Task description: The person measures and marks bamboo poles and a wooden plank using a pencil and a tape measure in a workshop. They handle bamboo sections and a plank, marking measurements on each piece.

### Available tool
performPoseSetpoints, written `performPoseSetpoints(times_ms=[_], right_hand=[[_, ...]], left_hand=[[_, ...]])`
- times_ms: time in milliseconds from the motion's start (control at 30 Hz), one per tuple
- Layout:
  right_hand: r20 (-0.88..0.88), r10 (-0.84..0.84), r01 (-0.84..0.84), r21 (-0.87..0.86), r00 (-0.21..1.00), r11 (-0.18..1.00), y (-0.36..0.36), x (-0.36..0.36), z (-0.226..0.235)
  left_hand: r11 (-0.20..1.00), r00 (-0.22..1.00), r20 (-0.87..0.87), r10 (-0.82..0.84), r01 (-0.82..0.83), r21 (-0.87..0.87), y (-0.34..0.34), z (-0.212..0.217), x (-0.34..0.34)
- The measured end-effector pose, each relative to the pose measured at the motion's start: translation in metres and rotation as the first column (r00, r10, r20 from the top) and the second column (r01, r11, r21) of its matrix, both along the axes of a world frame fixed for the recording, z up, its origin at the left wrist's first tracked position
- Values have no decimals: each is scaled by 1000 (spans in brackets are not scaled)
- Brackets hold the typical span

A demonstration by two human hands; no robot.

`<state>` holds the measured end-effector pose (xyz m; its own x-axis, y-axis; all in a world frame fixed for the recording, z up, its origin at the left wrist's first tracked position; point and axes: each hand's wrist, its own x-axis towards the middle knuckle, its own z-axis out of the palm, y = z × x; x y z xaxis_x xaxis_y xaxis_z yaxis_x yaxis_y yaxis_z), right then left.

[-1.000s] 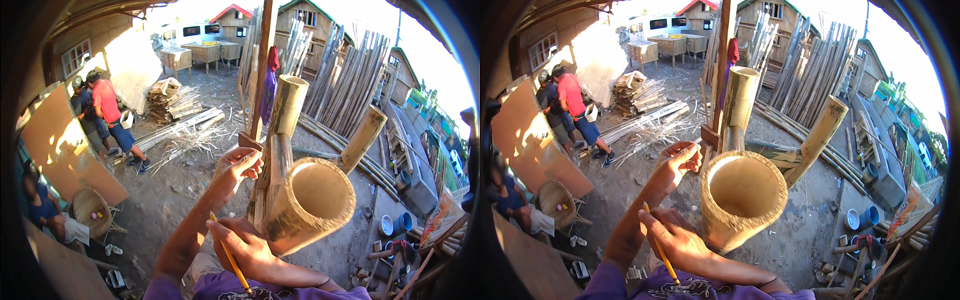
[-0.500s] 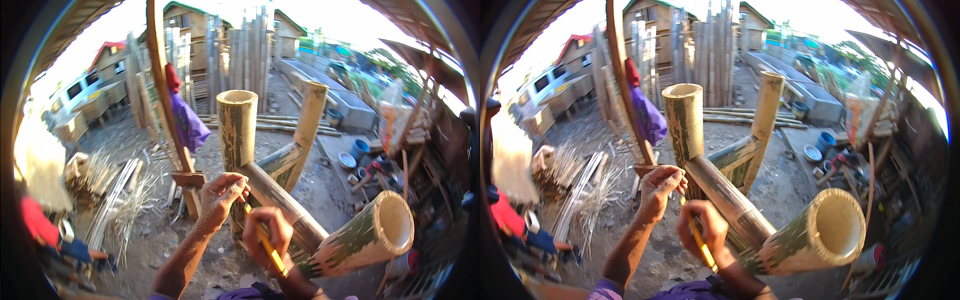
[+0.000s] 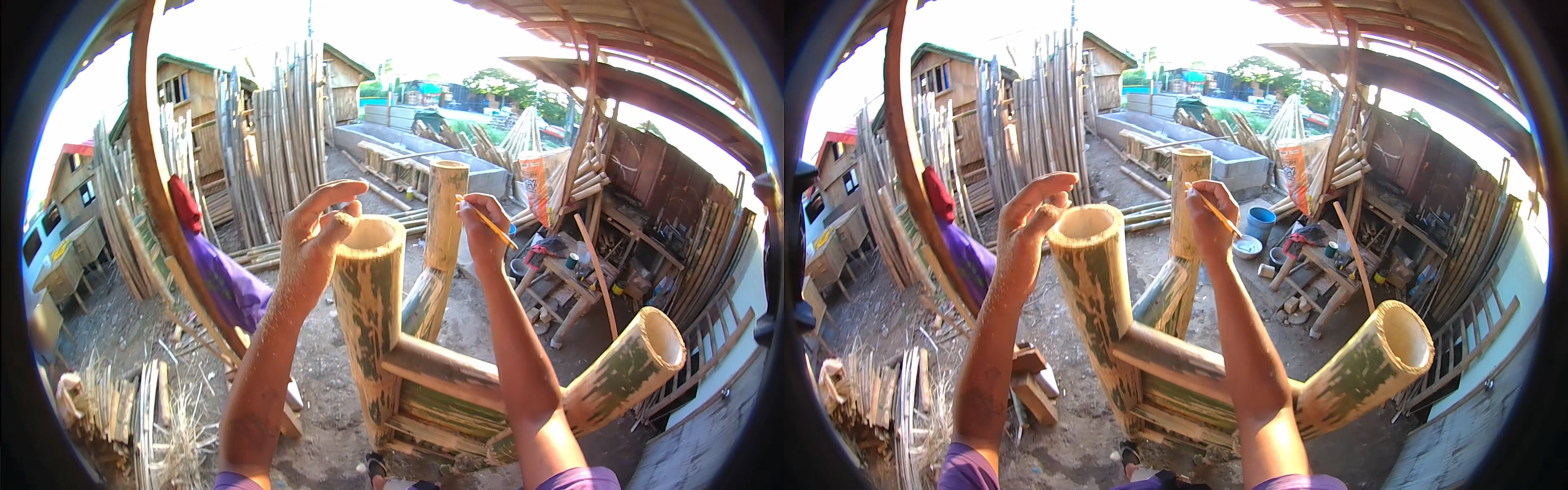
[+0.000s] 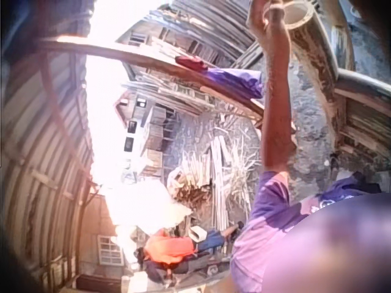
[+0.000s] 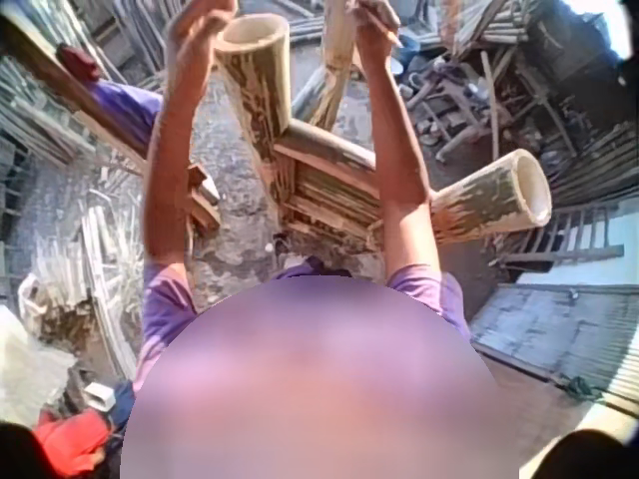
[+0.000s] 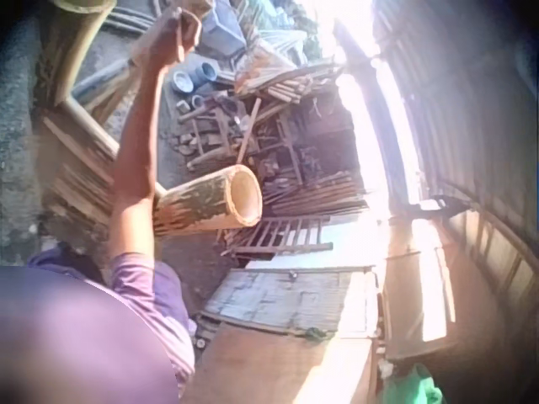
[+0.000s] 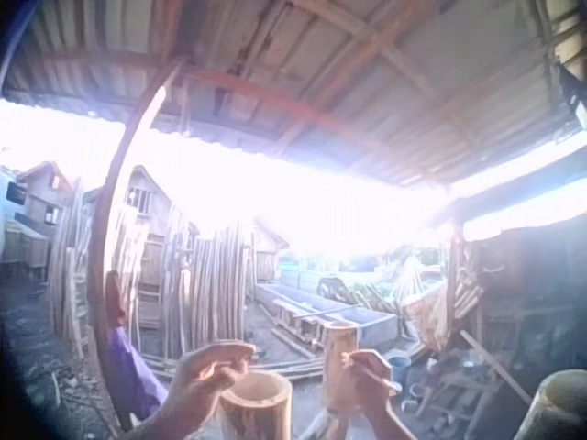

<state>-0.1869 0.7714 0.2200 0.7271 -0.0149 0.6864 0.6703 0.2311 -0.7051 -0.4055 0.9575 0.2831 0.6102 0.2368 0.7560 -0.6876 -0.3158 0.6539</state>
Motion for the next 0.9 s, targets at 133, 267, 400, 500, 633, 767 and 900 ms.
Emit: performPoseSetpoints(times_ms=[133,267,400,500,633,767,900], right_hand=[[18,-32,34,-142,999,989,24,91,-14],[86,-108,126,-243,990,962,47,154,-8],[131,-154,188,-308,979,933,59,186,-2],[216,-187,253,-332,958,909,60,195,-1],[249,-251,316,-275,936,908,60,197,-3],[283,-255,336,-293,925,895,63,194,-3],[253,-304,373,-298,918,879,66,192,-2]], left_hand=[[979,962,-192,-194,179,-97,53,2,80],[956,899,-328,-292,276,-96,88,-21,162],[956,843,-465,-270,293,-22,95,-48,235],[948,917,-365,-157,244,205,79,-59,283],[849,986,-165,40,53,526,57,-60,339],[741,988,21,152,-128,660,48,-63,369],[759,994,-3,109,-81,645,54,-65,385]])
